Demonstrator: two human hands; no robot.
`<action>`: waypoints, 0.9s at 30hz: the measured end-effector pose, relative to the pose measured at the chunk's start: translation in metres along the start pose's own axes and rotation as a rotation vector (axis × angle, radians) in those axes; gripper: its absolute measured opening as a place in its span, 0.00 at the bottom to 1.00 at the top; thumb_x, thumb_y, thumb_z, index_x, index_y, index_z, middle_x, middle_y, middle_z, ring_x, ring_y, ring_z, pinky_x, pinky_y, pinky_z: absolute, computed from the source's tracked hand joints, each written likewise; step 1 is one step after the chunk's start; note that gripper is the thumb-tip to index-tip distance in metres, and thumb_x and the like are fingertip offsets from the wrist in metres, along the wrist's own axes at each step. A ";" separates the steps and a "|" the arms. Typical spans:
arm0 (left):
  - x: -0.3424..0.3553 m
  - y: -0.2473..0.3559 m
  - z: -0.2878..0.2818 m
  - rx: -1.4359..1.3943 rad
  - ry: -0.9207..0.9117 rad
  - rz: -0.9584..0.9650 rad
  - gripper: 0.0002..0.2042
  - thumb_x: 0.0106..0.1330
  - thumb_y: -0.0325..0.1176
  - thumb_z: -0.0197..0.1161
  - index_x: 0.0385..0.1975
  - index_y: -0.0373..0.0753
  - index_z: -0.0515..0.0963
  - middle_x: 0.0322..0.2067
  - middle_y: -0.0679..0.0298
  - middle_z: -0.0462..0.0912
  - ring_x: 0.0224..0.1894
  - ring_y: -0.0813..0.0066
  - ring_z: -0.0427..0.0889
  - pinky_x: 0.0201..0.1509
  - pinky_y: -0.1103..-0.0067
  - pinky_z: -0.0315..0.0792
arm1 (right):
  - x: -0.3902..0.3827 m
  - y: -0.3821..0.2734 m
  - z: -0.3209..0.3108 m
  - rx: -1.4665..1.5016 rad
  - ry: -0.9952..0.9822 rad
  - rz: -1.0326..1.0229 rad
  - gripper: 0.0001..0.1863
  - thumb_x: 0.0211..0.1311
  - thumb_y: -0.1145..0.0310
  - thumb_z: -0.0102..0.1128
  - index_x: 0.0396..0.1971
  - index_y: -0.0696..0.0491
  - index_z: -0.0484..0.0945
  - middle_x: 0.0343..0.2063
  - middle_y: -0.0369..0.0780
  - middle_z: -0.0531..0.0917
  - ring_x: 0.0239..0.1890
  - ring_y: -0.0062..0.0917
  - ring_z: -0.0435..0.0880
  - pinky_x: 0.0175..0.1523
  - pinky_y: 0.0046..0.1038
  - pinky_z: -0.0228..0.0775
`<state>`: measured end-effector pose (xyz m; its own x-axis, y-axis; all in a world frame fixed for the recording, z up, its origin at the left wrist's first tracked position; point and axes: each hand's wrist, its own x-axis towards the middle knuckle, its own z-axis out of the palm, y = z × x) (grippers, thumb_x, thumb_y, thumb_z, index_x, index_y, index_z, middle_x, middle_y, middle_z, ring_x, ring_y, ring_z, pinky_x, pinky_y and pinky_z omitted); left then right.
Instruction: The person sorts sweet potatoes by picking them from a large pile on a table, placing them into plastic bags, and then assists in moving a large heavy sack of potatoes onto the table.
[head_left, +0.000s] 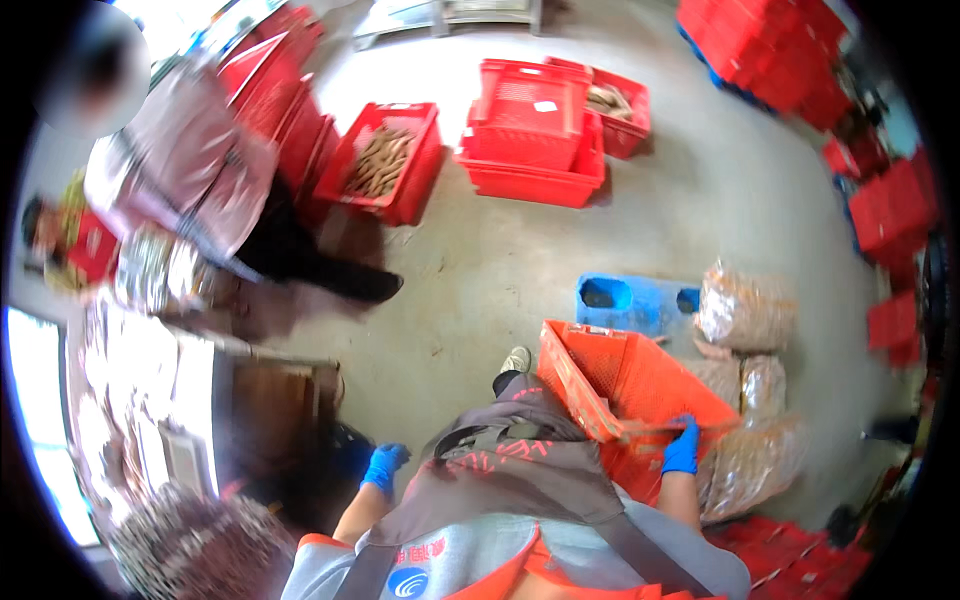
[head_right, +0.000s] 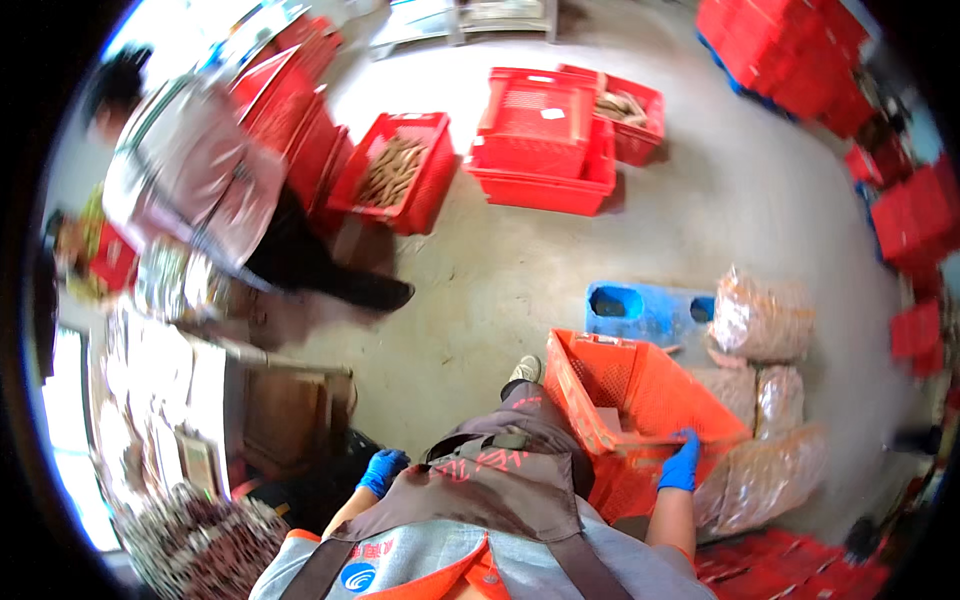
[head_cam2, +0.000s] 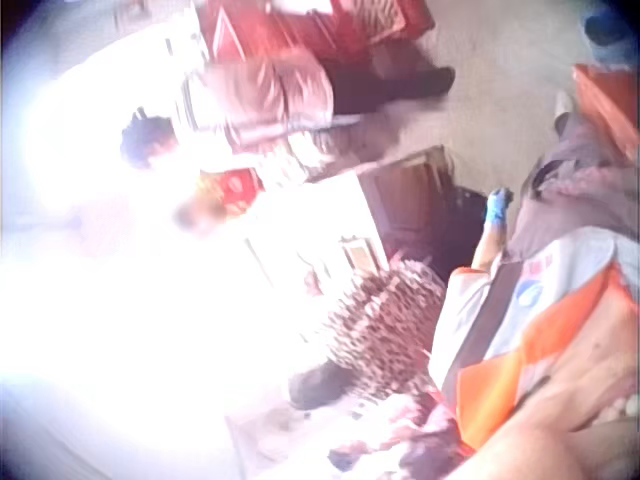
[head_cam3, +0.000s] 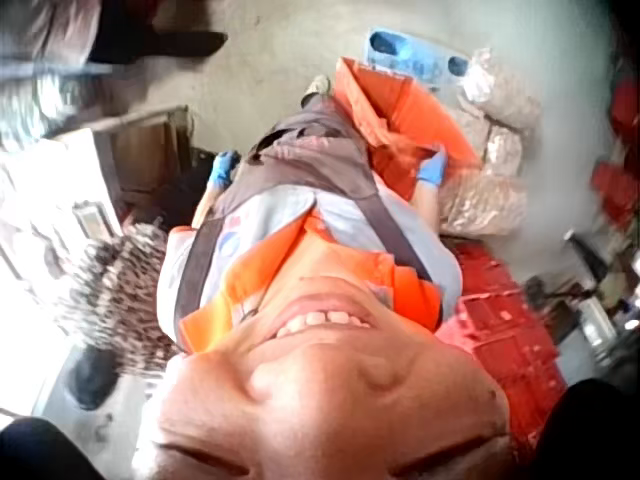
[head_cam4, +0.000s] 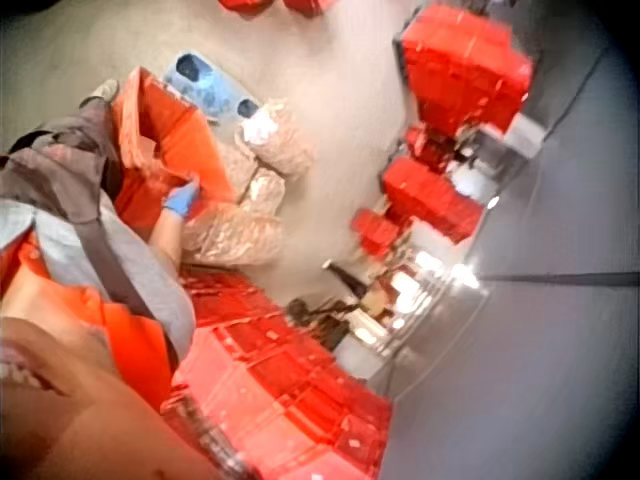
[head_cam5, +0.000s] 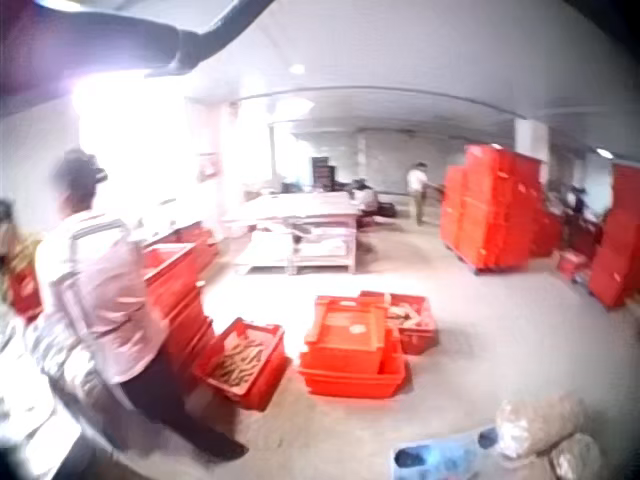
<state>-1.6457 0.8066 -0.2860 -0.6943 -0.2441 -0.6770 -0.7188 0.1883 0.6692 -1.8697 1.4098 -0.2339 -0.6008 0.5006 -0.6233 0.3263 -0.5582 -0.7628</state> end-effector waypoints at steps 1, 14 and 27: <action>0.014 0.037 -0.003 0.057 -0.061 -0.097 0.11 0.56 0.37 0.52 0.29 0.37 0.78 0.27 0.63 0.80 0.27 0.75 0.77 0.29 0.80 0.68 | -0.007 -0.011 0.020 0.100 0.018 0.023 0.07 0.49 0.66 0.51 0.18 0.51 0.67 0.17 0.35 0.70 0.21 0.23 0.70 0.28 0.27 0.63; 0.283 0.366 0.020 0.082 -0.366 -0.037 0.12 0.59 0.39 0.54 0.38 0.39 0.74 0.32 0.64 0.81 0.32 0.77 0.78 0.36 0.81 0.66 | -0.015 -0.127 0.186 -0.209 0.044 -0.120 0.12 0.47 0.63 0.55 0.24 0.58 0.73 0.19 0.38 0.75 0.22 0.24 0.75 0.30 0.24 0.67; 0.509 0.552 0.103 0.274 -0.862 -0.108 0.15 0.59 0.38 0.51 0.42 0.37 0.71 0.35 0.61 0.78 0.35 0.74 0.76 0.39 0.81 0.67 | 0.210 -0.283 0.353 -0.573 0.218 -0.406 0.14 0.46 0.61 0.53 0.20 0.58 0.75 0.15 0.41 0.77 0.21 0.26 0.78 0.26 0.28 0.68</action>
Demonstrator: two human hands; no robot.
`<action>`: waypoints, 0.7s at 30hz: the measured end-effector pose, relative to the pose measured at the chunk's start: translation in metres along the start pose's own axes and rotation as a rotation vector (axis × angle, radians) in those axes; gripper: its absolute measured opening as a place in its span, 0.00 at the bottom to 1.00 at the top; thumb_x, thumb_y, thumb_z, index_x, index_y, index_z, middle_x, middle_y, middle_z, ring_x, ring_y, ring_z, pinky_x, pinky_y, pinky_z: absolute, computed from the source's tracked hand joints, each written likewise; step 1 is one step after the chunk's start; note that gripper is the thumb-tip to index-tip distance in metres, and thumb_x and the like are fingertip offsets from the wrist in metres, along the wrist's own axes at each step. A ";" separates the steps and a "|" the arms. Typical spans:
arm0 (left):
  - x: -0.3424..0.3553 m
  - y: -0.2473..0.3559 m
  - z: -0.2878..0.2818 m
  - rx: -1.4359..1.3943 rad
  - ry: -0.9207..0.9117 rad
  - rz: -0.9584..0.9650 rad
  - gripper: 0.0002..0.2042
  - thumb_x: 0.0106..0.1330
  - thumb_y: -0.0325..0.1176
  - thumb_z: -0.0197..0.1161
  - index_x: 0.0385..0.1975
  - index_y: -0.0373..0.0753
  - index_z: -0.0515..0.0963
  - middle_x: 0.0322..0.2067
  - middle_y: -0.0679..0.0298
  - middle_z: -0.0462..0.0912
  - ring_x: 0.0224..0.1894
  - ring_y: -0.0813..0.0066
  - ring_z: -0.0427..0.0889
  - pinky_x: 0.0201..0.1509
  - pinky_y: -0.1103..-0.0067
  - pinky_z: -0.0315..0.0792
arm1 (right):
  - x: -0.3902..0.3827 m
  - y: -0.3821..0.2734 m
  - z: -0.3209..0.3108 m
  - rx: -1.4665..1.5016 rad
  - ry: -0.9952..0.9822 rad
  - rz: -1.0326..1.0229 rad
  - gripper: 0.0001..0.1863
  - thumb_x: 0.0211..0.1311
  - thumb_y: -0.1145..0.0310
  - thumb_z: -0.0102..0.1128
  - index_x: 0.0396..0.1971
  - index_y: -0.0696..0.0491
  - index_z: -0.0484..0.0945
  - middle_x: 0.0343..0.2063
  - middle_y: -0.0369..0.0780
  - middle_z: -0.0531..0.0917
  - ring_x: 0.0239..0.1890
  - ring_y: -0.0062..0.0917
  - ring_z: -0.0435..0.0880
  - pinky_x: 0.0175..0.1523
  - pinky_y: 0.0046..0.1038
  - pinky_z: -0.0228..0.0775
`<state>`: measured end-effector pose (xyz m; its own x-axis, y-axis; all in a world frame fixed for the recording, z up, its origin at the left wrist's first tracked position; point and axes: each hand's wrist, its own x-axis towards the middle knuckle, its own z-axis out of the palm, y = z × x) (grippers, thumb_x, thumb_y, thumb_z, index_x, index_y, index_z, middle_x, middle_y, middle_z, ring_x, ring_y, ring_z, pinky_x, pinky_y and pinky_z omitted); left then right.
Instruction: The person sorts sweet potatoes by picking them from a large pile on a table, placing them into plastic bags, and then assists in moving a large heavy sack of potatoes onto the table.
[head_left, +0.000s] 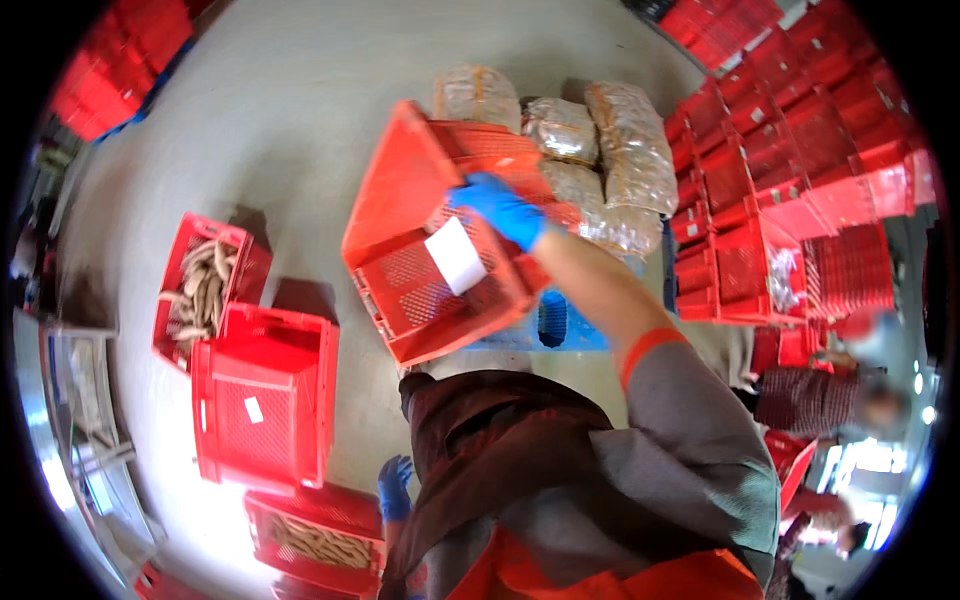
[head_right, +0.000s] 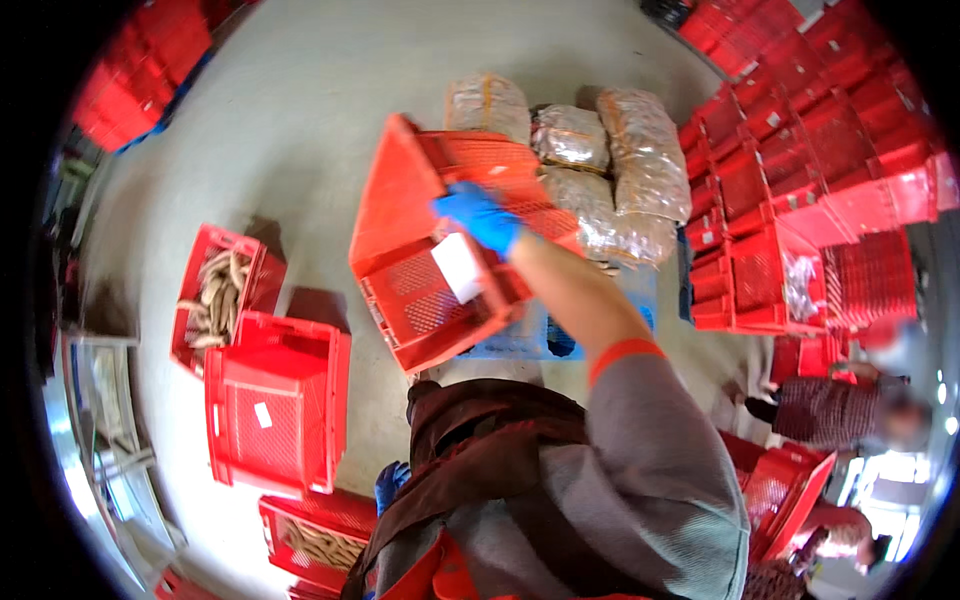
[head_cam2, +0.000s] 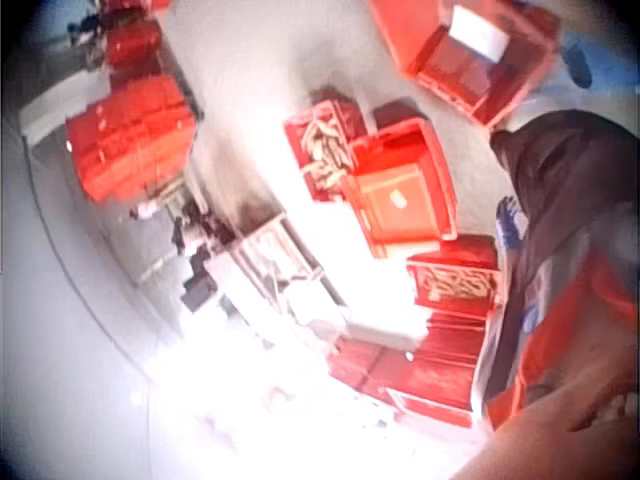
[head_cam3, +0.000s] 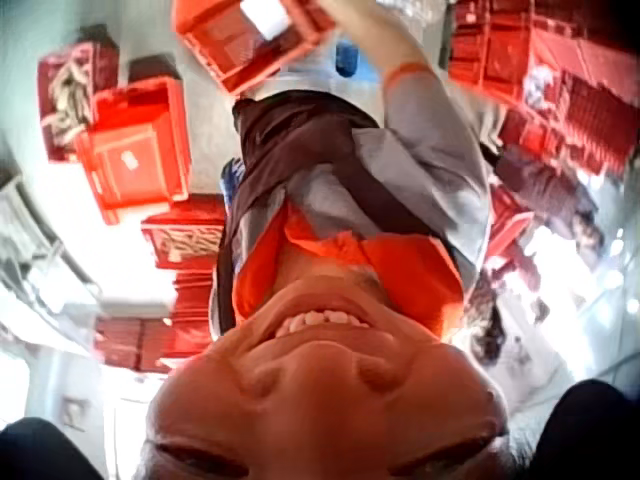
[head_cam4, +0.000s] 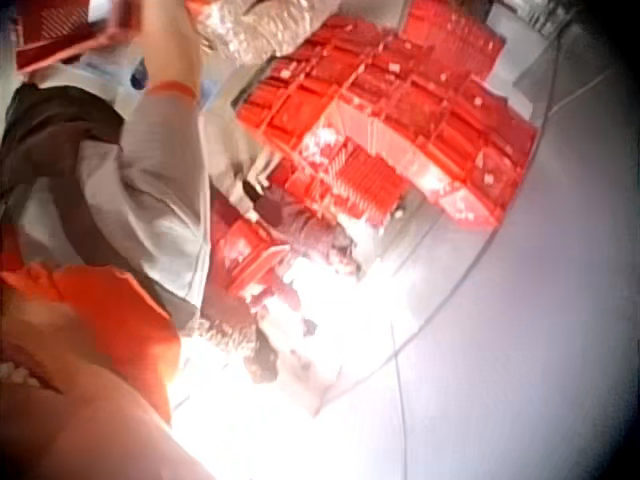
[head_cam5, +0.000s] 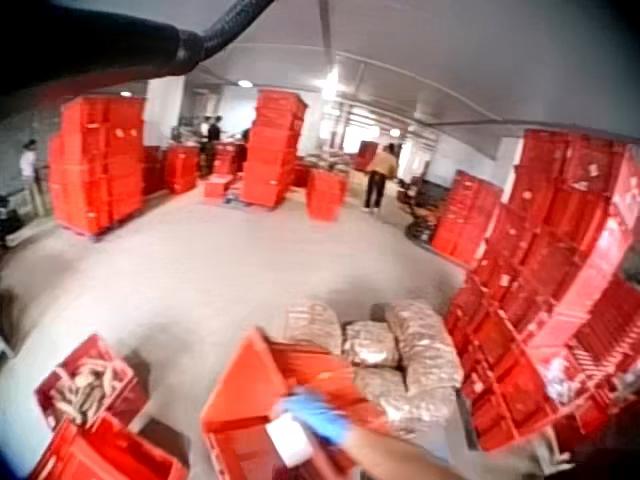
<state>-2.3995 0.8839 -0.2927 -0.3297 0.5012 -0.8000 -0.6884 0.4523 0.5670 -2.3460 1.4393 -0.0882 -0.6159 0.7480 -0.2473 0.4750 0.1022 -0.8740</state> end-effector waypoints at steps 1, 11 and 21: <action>-0.001 0.024 -0.005 -0.146 0.084 -0.144 0.15 0.59 0.38 0.52 0.42 0.38 0.71 0.36 0.61 0.78 0.35 0.74 0.75 0.39 0.81 0.66 | 0.022 -0.030 0.028 -0.222 0.015 0.078 0.17 0.44 0.57 0.54 0.21 0.59 0.75 0.16 0.44 0.78 0.21 0.31 0.79 0.28 0.30 0.69; 0.031 0.077 -0.081 -0.142 0.020 -0.322 0.17 0.58 0.40 0.54 0.44 0.39 0.70 0.43 0.58 0.75 0.44 0.67 0.73 0.48 0.76 0.63 | 0.160 0.014 0.317 -0.979 -0.272 0.091 0.09 0.43 0.71 0.53 0.25 0.48 0.81 0.23 0.34 0.81 0.22 0.29 0.78 0.16 0.38 0.63; 0.054 0.138 -0.061 -0.031 -0.004 -0.369 0.17 0.59 0.39 0.53 0.44 0.37 0.69 0.42 0.57 0.75 0.46 0.66 0.72 0.51 0.75 0.64 | 0.201 -0.008 0.364 -0.789 -0.025 -0.106 0.09 0.42 0.64 0.51 0.19 0.51 0.79 0.20 0.43 0.79 0.26 0.32 0.77 0.28 0.36 0.58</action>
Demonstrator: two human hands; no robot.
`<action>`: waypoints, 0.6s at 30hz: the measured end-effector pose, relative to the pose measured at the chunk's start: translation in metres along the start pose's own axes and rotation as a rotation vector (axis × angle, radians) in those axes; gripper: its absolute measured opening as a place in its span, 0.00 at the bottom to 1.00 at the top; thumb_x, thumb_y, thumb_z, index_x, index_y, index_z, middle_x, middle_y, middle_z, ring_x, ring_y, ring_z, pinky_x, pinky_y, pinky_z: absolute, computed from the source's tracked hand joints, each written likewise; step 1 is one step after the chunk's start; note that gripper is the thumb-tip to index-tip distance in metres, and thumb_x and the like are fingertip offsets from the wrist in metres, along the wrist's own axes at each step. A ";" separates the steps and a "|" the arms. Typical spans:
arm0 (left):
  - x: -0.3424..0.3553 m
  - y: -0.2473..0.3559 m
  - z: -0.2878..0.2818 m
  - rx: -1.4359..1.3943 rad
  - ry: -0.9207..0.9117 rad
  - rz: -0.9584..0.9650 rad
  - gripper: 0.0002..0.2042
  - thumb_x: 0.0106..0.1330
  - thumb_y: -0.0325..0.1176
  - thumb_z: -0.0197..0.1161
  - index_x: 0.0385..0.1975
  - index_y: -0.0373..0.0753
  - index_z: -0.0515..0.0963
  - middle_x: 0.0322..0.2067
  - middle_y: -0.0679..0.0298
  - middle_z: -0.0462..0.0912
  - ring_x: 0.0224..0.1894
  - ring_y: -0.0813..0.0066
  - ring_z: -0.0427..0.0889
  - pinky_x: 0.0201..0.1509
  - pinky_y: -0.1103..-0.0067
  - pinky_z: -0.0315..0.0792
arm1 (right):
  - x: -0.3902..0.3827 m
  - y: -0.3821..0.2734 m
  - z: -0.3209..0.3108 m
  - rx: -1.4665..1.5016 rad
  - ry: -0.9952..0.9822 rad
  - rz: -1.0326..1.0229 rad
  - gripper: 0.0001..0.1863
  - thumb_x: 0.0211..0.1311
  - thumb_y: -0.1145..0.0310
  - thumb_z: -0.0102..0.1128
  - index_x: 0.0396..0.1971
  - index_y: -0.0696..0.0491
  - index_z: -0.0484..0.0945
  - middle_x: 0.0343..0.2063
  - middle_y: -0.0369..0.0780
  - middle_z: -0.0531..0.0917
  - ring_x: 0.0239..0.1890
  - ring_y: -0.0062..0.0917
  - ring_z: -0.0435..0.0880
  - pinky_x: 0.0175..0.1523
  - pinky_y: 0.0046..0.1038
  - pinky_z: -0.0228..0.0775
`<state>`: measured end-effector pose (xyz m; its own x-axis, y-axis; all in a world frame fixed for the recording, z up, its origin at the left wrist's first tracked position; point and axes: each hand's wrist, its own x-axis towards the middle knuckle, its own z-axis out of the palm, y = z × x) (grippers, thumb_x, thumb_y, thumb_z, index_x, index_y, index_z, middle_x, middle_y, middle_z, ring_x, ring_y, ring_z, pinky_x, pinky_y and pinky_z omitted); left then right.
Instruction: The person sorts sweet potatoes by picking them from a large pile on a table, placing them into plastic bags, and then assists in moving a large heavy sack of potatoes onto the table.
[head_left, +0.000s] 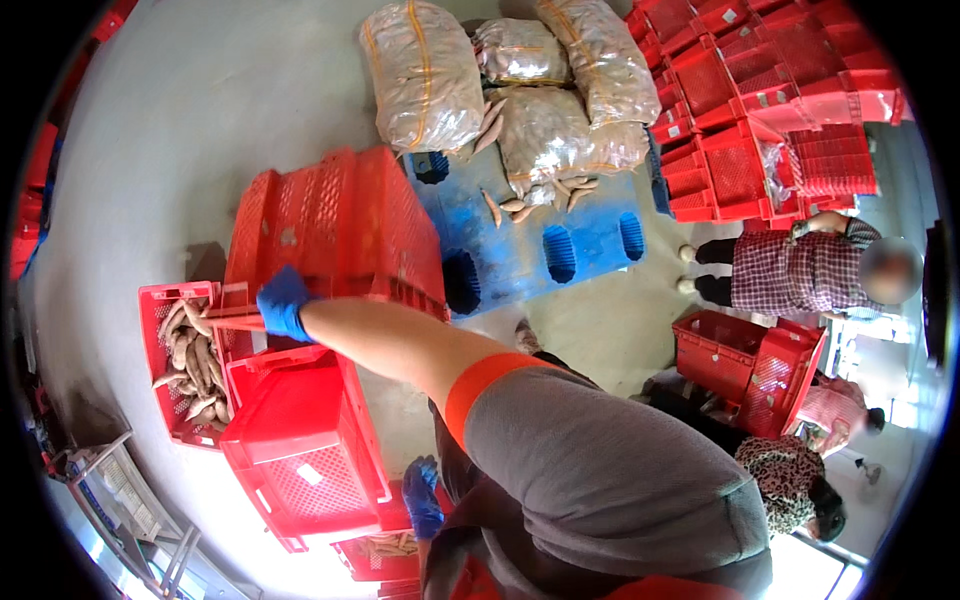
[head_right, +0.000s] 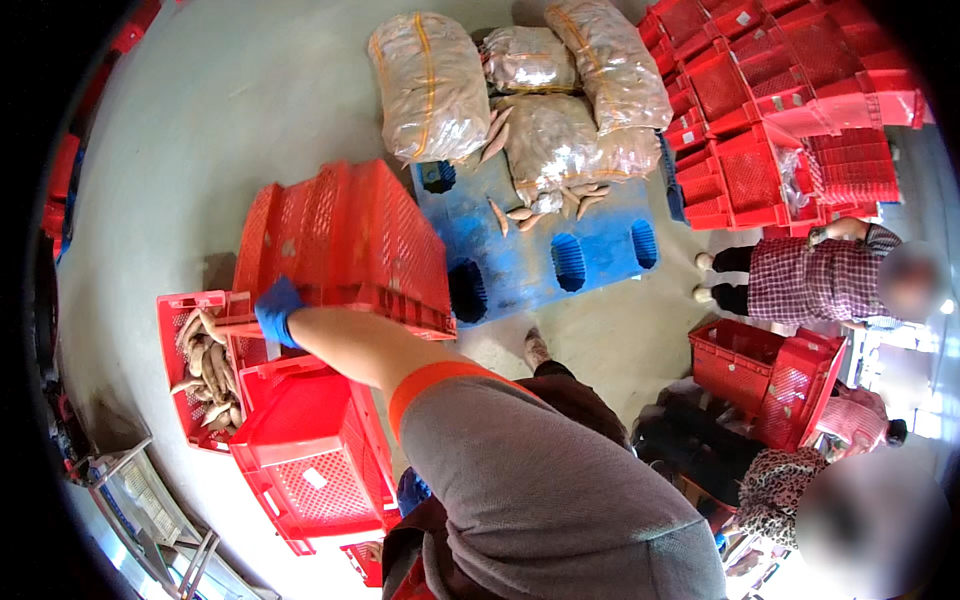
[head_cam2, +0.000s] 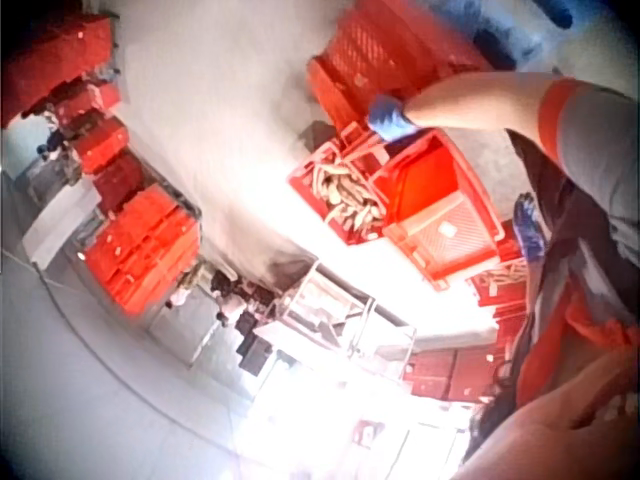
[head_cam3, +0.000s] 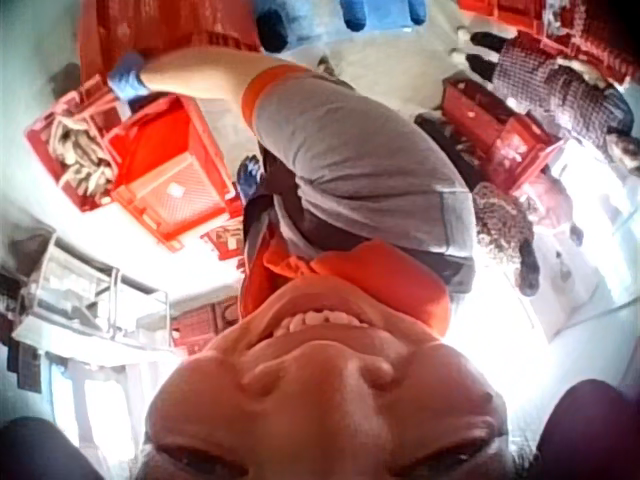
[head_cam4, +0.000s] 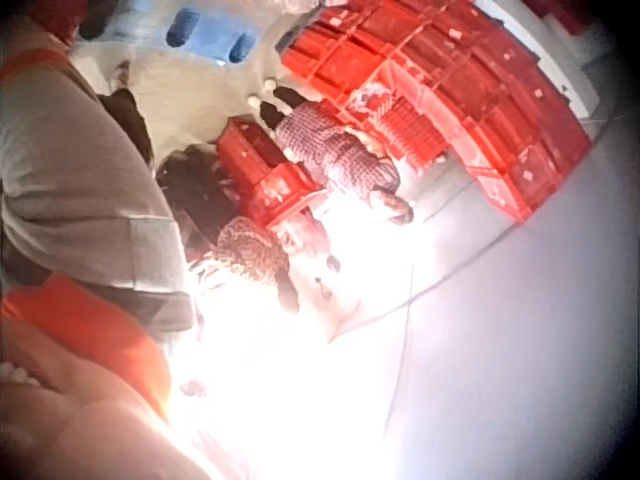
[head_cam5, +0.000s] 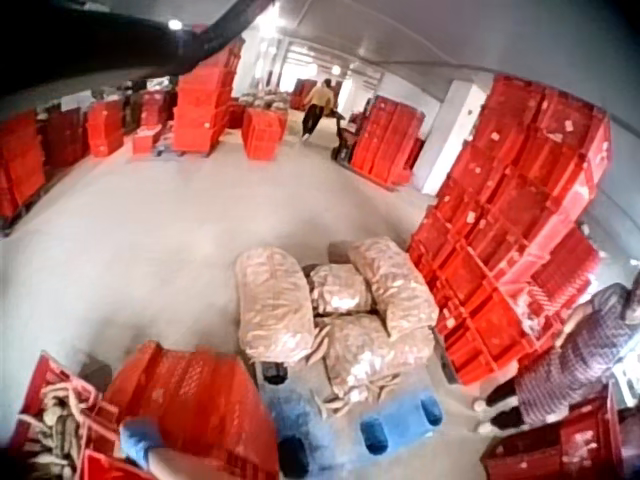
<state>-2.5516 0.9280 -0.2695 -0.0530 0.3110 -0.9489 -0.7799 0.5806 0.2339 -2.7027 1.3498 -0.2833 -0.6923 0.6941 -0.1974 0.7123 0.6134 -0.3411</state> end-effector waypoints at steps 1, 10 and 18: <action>0.001 0.000 -0.005 -0.013 0.006 0.002 0.17 0.59 0.39 0.53 0.44 0.36 0.69 0.42 0.57 0.75 0.45 0.66 0.72 0.51 0.75 0.64 | 0.009 0.004 -0.030 0.019 -0.049 0.030 0.09 0.42 0.64 0.51 0.20 0.50 0.79 0.21 0.43 0.79 0.25 0.31 0.76 0.29 0.35 0.57; -0.011 0.004 -0.028 -0.072 0.039 -0.015 0.16 0.59 0.39 0.52 0.43 0.35 0.69 0.41 0.56 0.75 0.44 0.66 0.73 0.51 0.75 0.65 | 0.065 -0.025 -0.047 0.128 -0.018 0.036 0.11 0.48 0.63 0.49 0.28 0.47 0.80 0.31 0.42 0.81 0.35 0.33 0.79 0.38 0.41 0.59; 0.002 0.014 -0.041 -0.125 0.053 0.021 0.16 0.60 0.38 0.52 0.43 0.34 0.69 0.41 0.55 0.75 0.43 0.66 0.74 0.50 0.75 0.65 | -0.032 -0.060 0.047 0.349 -0.329 -0.440 0.24 0.47 0.56 0.54 0.46 0.48 0.71 0.39 0.42 0.77 0.42 0.37 0.76 0.52 0.37 0.63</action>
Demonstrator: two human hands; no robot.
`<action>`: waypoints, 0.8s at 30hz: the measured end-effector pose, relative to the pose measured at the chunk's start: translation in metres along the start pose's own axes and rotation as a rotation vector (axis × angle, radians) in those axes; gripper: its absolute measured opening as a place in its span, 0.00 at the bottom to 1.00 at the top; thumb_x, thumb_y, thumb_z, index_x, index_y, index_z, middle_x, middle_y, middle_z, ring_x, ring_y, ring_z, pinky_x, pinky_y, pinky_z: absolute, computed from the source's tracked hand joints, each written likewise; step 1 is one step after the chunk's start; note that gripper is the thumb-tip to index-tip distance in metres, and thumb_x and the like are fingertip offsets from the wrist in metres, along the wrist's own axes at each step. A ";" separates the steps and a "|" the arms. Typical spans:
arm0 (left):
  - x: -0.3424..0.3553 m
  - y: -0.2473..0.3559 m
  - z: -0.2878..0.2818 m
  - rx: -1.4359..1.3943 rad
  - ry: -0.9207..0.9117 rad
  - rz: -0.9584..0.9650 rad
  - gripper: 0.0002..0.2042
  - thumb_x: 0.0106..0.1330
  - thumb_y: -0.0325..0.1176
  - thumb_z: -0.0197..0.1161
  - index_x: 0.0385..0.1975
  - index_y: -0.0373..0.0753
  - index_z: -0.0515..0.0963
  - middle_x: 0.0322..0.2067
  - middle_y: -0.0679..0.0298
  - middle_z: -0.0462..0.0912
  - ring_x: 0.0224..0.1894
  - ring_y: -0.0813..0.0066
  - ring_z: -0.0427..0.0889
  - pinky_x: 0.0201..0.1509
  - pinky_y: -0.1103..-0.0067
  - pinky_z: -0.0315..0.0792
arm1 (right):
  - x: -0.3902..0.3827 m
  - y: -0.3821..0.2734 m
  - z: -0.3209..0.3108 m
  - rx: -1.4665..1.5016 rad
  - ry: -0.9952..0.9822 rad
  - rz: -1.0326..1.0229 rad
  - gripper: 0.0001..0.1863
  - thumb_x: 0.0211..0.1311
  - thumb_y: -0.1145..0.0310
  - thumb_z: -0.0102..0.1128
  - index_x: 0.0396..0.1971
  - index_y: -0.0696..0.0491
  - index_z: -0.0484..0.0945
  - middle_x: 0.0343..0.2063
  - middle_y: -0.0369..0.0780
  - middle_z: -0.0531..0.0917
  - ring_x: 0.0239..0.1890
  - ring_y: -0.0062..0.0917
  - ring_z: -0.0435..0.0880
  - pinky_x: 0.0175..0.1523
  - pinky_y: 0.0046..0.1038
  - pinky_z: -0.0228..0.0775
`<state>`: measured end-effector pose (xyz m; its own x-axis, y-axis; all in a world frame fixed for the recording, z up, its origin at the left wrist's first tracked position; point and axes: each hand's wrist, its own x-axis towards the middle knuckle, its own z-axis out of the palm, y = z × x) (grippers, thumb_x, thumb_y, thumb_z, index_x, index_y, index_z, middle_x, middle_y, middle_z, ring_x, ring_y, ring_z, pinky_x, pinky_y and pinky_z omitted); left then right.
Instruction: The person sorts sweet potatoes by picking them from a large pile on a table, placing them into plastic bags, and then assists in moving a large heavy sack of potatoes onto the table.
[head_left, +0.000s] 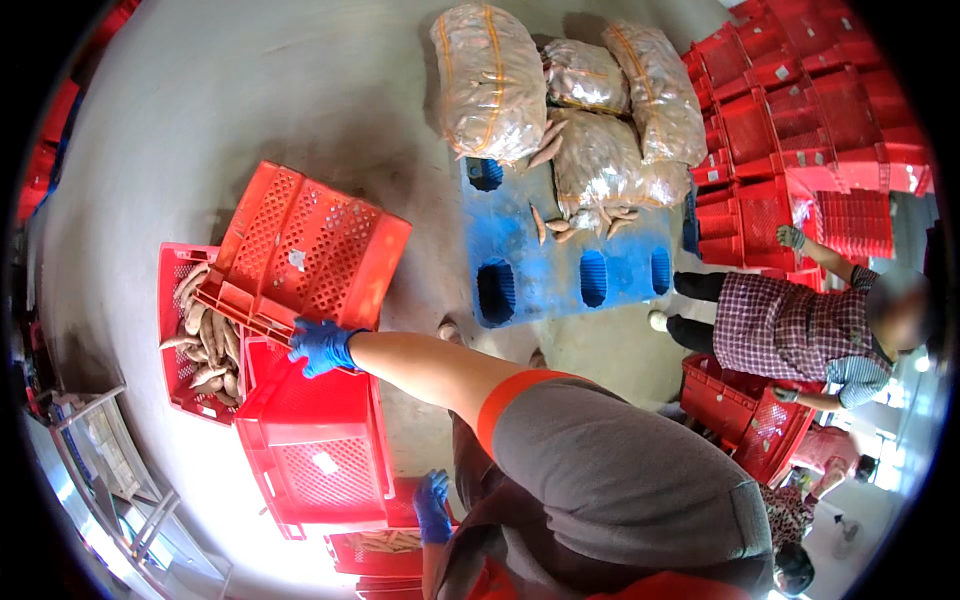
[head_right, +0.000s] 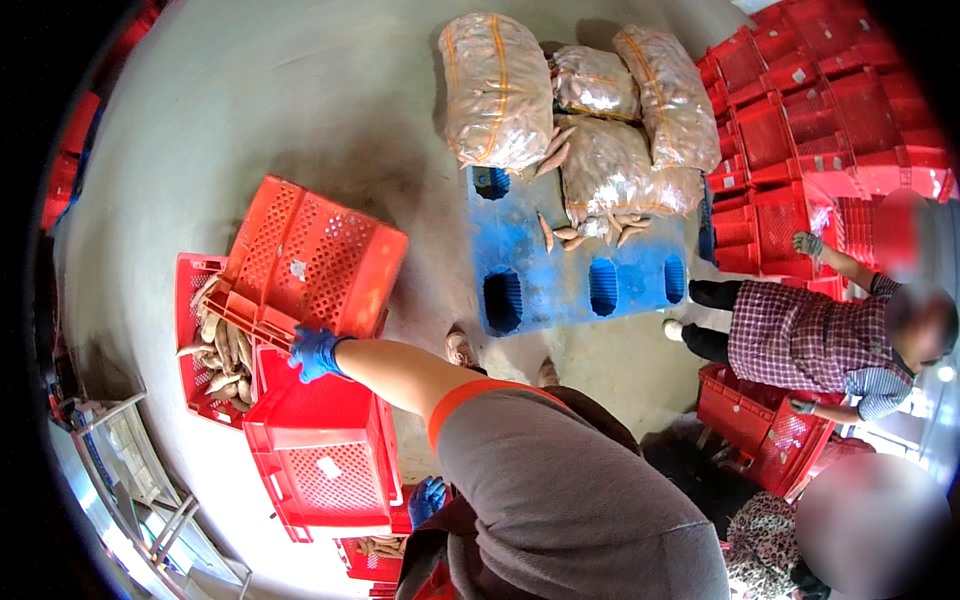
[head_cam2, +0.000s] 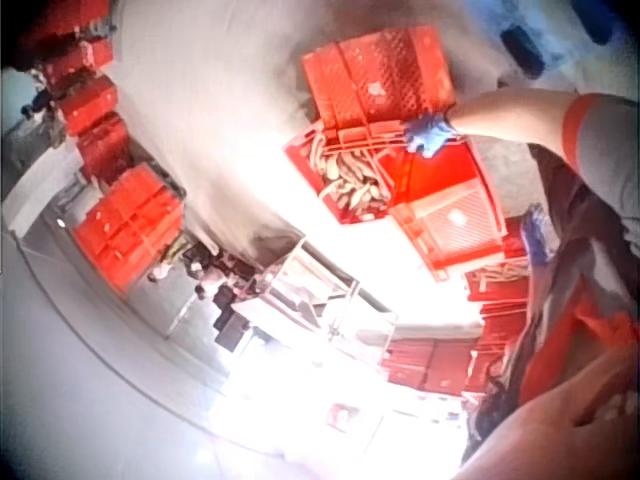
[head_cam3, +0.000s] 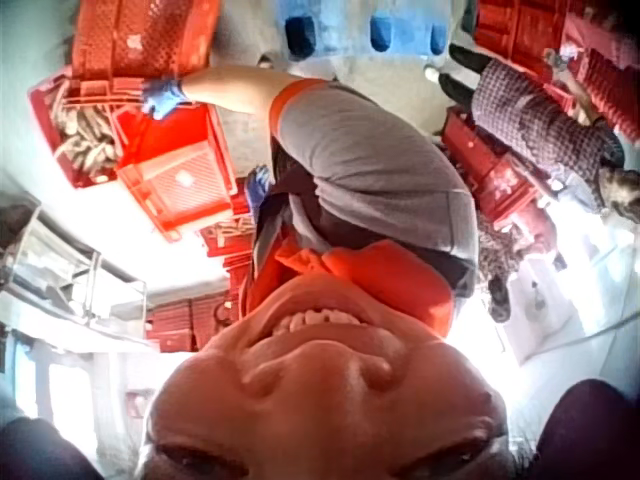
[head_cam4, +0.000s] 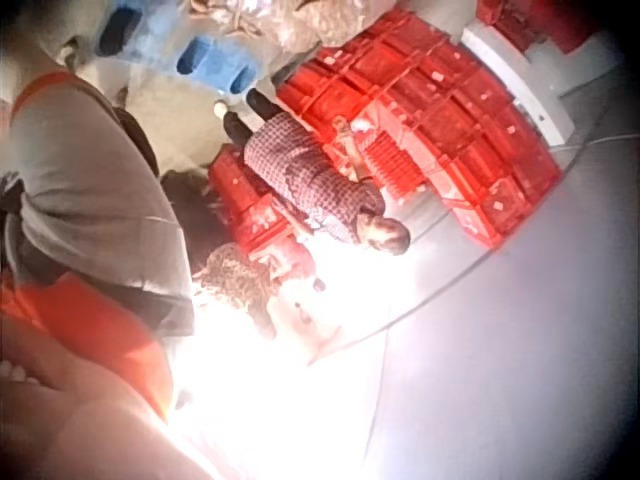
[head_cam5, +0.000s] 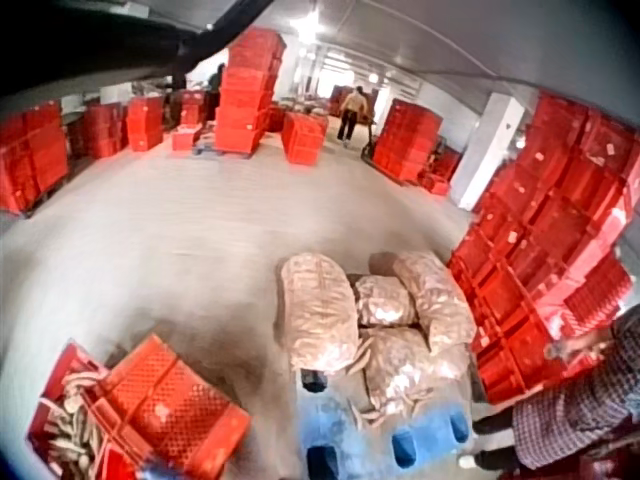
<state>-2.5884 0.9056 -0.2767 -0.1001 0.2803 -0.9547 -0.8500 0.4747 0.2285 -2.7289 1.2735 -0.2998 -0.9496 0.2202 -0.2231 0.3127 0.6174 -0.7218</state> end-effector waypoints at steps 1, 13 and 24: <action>0.004 0.000 -0.001 -0.011 -0.024 0.036 0.15 0.60 0.37 0.51 0.43 0.34 0.69 0.40 0.55 0.76 0.41 0.66 0.75 0.50 0.75 0.66 | -0.008 -0.002 0.008 0.071 -0.014 -0.078 0.23 0.47 0.56 0.54 0.45 0.49 0.72 0.37 0.43 0.78 0.42 0.36 0.76 0.53 0.36 0.62; 0.066 0.074 0.056 0.306 -0.144 0.174 0.14 0.55 0.35 0.55 0.40 0.36 0.72 0.35 0.57 0.79 0.37 0.68 0.77 0.43 0.76 0.69 | -0.456 0.224 0.033 -0.135 0.149 0.483 0.08 0.42 0.61 0.55 0.21 0.49 0.76 0.22 0.43 0.76 0.28 0.35 0.75 0.31 0.36 0.66; 0.101 0.157 0.095 0.566 -0.242 0.216 0.17 0.55 0.42 0.55 0.42 0.40 0.70 0.38 0.58 0.78 0.40 0.67 0.77 0.47 0.71 0.66 | -0.659 0.142 0.016 0.394 0.429 1.335 0.12 0.48 0.62 0.50 0.22 0.53 0.79 0.21 0.41 0.81 0.25 0.28 0.81 0.33 0.29 0.71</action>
<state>-2.6829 1.0875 -0.3187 -0.0625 0.5675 -0.8210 -0.4134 0.7340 0.5389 -2.0593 1.2037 -0.2661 0.1387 0.7001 -0.7005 0.8468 -0.4505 -0.2826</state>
